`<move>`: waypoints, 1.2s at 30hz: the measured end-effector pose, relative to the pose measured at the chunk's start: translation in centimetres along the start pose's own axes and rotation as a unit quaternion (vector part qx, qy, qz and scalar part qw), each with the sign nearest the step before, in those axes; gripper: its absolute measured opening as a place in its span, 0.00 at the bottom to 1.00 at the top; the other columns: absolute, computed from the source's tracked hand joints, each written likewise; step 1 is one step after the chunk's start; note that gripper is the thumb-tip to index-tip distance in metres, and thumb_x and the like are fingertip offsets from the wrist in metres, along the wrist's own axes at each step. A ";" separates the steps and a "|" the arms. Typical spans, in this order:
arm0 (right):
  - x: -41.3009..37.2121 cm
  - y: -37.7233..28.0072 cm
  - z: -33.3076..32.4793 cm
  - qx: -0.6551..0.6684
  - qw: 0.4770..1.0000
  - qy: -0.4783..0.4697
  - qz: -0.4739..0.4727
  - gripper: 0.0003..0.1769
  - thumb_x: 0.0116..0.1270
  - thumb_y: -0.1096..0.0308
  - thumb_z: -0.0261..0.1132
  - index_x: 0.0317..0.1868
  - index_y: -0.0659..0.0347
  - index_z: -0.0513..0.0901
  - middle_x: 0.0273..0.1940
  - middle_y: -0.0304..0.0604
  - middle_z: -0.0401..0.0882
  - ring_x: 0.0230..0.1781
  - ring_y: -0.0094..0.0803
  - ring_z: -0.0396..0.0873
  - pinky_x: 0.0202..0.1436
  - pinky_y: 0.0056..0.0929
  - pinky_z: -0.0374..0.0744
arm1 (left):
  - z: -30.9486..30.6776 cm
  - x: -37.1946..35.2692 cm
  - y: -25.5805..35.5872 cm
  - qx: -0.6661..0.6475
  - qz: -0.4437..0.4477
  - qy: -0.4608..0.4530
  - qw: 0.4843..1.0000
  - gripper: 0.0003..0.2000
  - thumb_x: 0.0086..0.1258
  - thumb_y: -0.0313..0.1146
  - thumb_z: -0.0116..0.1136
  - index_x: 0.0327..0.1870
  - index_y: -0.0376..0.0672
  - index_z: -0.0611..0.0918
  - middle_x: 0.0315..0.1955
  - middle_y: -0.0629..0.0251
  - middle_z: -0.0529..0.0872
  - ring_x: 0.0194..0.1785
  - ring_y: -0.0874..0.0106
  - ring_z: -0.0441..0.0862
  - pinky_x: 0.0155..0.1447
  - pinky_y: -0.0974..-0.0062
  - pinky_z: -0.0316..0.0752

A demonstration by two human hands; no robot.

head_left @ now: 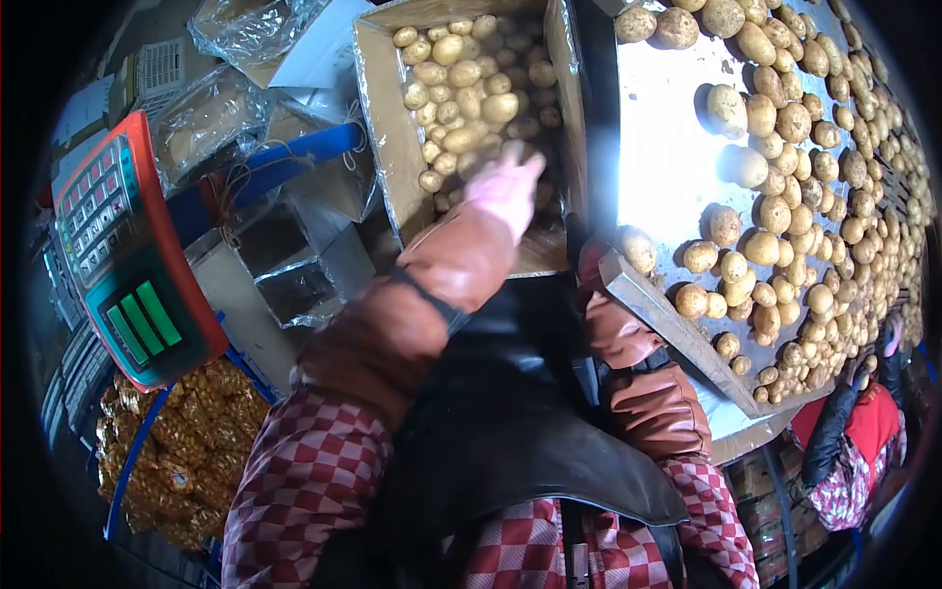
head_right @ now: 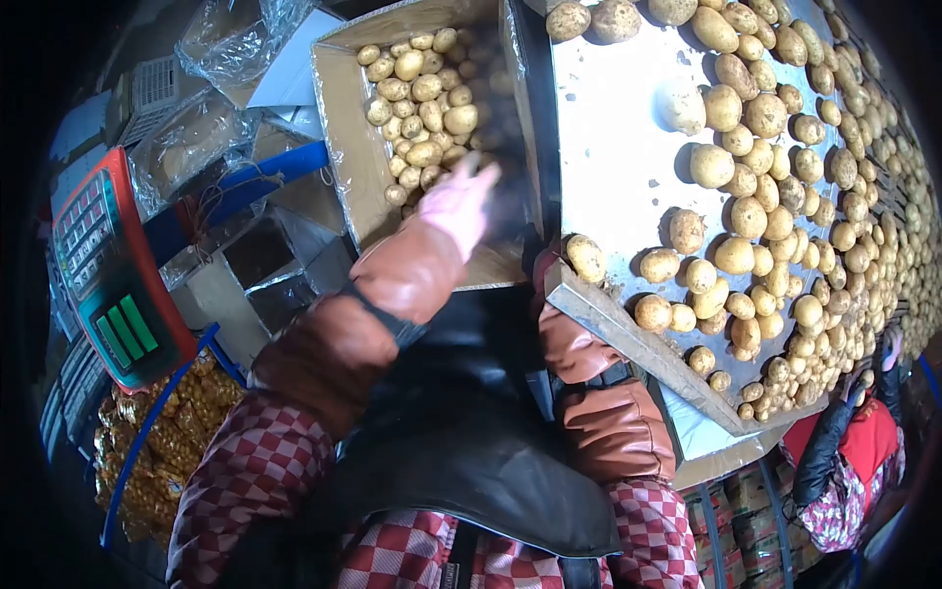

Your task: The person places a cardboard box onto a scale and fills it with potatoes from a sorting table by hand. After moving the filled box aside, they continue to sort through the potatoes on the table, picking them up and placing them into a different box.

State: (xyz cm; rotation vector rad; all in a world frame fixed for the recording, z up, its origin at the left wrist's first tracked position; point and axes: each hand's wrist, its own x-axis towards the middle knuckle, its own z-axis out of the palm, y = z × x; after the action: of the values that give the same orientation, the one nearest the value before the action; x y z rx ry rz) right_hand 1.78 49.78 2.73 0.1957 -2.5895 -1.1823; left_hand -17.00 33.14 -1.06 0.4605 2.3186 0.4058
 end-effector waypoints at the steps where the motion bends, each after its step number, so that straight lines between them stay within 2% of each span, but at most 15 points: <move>1: -2.1 0.1 0.6 0.052 0.997 -0.045 -0.028 0.06 0.72 0.68 0.60 0.38 0.60 0.81 0.29 0.41 0.76 0.29 0.31 0.76 0.34 0.28 0.79 | 1.5 2.7 1.1 -0.027 -0.103 -0.066 0.992 0.25 0.68 0.27 0.53 0.68 0.49 0.71 0.66 0.44 0.73 0.64 0.50 0.77 0.65 0.57 0.73; 3: -8.0 0.5 2.4 0.206 0.951 -0.210 -0.092 0.07 0.73 0.67 0.59 0.45 0.60 0.80 0.36 0.42 0.77 0.37 0.32 0.77 0.43 0.28 0.78 | 4.5 6.2 0.5 -0.054 -0.201 -0.133 0.969 0.24 0.71 0.28 0.51 0.69 0.45 0.70 0.63 0.43 0.75 0.63 0.51 0.78 0.64 0.57 0.75; 6: -16.0 1.6 3.1 0.339 0.831 -0.434 -0.079 0.13 0.75 0.66 0.56 0.55 0.61 0.77 0.47 0.43 0.79 0.49 0.34 0.78 0.56 0.28 0.78 | 6.1 7.9 -1.0 -0.173 -0.212 -0.015 0.962 0.17 0.76 0.31 0.48 0.63 0.39 0.72 0.59 0.45 0.79 0.58 0.54 0.82 0.58 0.59 0.79; 8: -15.8 1.5 3.3 0.369 0.814 -0.445 -0.057 0.11 0.73 0.67 0.57 0.52 0.60 0.77 0.44 0.43 0.78 0.45 0.34 0.77 0.52 0.28 0.78 | 5.5 6.7 -3.8 -0.421 -0.186 -0.063 0.886 0.16 0.76 0.36 0.52 0.60 0.39 0.75 0.54 0.51 0.82 0.51 0.62 0.84 0.53 0.63 0.81; 10: -13.0 0.9 2.0 0.373 0.827 -0.415 -0.063 0.09 0.72 0.67 0.58 0.48 0.60 0.76 0.41 0.42 0.77 0.42 0.34 0.77 0.49 0.29 0.77 | -1.3 0.1 -2.9 -0.593 -0.118 -0.012 0.796 0.25 0.70 0.55 0.58 0.57 0.43 0.77 0.33 0.62 0.81 0.39 0.69 0.80 0.48 0.73 0.76; 12: -10.6 1.0 1.2 0.371 0.849 -0.372 -0.067 0.07 0.71 0.67 0.60 0.45 0.59 0.75 0.38 0.41 0.76 0.39 0.33 0.76 0.45 0.29 0.77 | -2.4 -3.4 -7.6 -0.700 0.029 0.095 0.708 0.14 0.77 0.37 0.53 0.56 0.39 0.77 0.49 0.58 0.82 0.44 0.70 0.83 0.47 0.67 0.82; 14: -8.9 0.8 1.2 0.347 0.883 -0.308 -0.073 0.05 0.70 0.67 0.61 0.41 0.58 0.75 0.36 0.41 0.75 0.35 0.33 0.76 0.42 0.30 0.77 | -8.0 -5.7 -8.8 -0.461 -0.249 0.113 0.844 0.17 0.76 0.42 0.54 0.54 0.39 0.80 0.49 0.54 0.84 0.49 0.68 0.84 0.47 0.70 0.82; 17: -6.0 0.5 0.8 0.250 0.946 -0.185 -0.088 0.06 0.68 0.67 0.62 0.36 0.57 0.74 0.31 0.40 0.74 0.30 0.33 0.75 0.36 0.30 0.76 | -8.6 -6.4 -16.0 -0.173 -0.265 0.017 0.949 0.26 0.71 0.54 0.57 0.58 0.41 0.80 0.53 0.49 0.84 0.56 0.60 0.84 0.53 0.66 0.81; 20: -4.0 0.5 0.6 0.146 0.984 -0.068 -0.071 0.08 0.66 0.68 0.64 0.31 0.56 0.73 0.27 0.39 0.73 0.25 0.32 0.74 0.31 0.31 0.76 | -10.3 -7.4 -9.7 0.083 -0.291 -0.001 0.953 0.33 0.65 0.63 0.58 0.60 0.42 0.80 0.55 0.46 0.83 0.60 0.54 0.81 0.60 0.62 0.77; 22: -3.3 0.4 0.8 0.104 0.993 -0.014 -0.051 0.11 0.65 0.68 0.65 0.27 0.55 0.72 0.24 0.38 0.72 0.22 0.32 0.73 0.27 0.31 0.75 | -8.9 -5.8 -9.3 0.028 -0.240 -0.051 0.969 0.30 0.66 0.64 0.57 0.53 0.45 0.85 0.45 0.50 0.88 0.53 0.52 0.84 0.57 0.57 0.77; 29: -4.9 -0.5 4.3 0.117 0.990 0.081 -0.001 0.18 0.61 0.68 0.69 0.17 0.53 0.70 0.16 0.37 0.69 0.12 0.31 0.71 0.16 0.33 0.74 | -6.9 -4.0 -8.2 -0.032 -0.275 -0.017 0.961 0.19 0.68 0.48 0.56 0.49 0.44 0.86 0.45 0.47 0.87 0.53 0.47 0.82 0.59 0.55 0.76; 31: -3.3 1.5 4.5 0.358 0.910 -0.198 -0.068 0.04 0.66 0.67 0.60 0.39 0.55 0.78 0.34 0.46 0.79 0.31 0.39 0.80 0.35 0.38 0.80 | -7.7 -4.8 -4.8 0.005 -0.229 0.000 0.973 0.19 0.68 0.46 0.56 0.51 0.43 0.85 0.46 0.45 0.86 0.53 0.46 0.82 0.57 0.55 0.76; 32: -3.3 2.4 4.1 0.461 0.816 -0.333 -0.103 0.13 0.69 0.66 0.56 0.50 0.56 0.82 0.43 0.50 0.83 0.41 0.43 0.84 0.44 0.40 0.82 | -6.9 -4.9 -6.2 0.001 -0.228 -0.004 0.974 0.19 0.68 0.46 0.56 0.51 0.43 0.85 0.46 0.45 0.86 0.53 0.46 0.82 0.57 0.55 0.76; 34: -3.1 2.5 3.4 0.500 0.772 -0.392 -0.002 0.15 0.72 0.60 0.58 0.54 0.57 0.82 0.45 0.46 0.84 0.44 0.42 0.84 0.44 0.42 0.82 | -5.4 -3.9 -11.3 0.053 -0.133 -0.004 0.990 0.18 0.70 0.45 0.55 0.51 0.43 0.85 0.46 0.44 0.86 0.53 0.46 0.82 0.56 0.55 0.76; 36: -3.0 2.2 3.0 0.493 0.776 -0.394 0.003 0.16 0.72 0.59 0.59 0.55 0.57 0.81 0.46 0.45 0.84 0.45 0.42 0.83 0.45 0.41 0.82 | -5.5 -3.3 -12.6 -0.033 -0.236 0.050 0.970 0.22 0.72 0.51 0.53 0.52 0.41 0.85 0.47 0.45 0.86 0.52 0.46 0.82 0.57 0.55 0.76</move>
State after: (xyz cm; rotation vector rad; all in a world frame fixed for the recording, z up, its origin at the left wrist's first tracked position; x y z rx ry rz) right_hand 3.67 54.15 1.92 -0.1588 -3.6752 0.3765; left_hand -21.34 19.66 -0.49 -0.1529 2.4049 0.2735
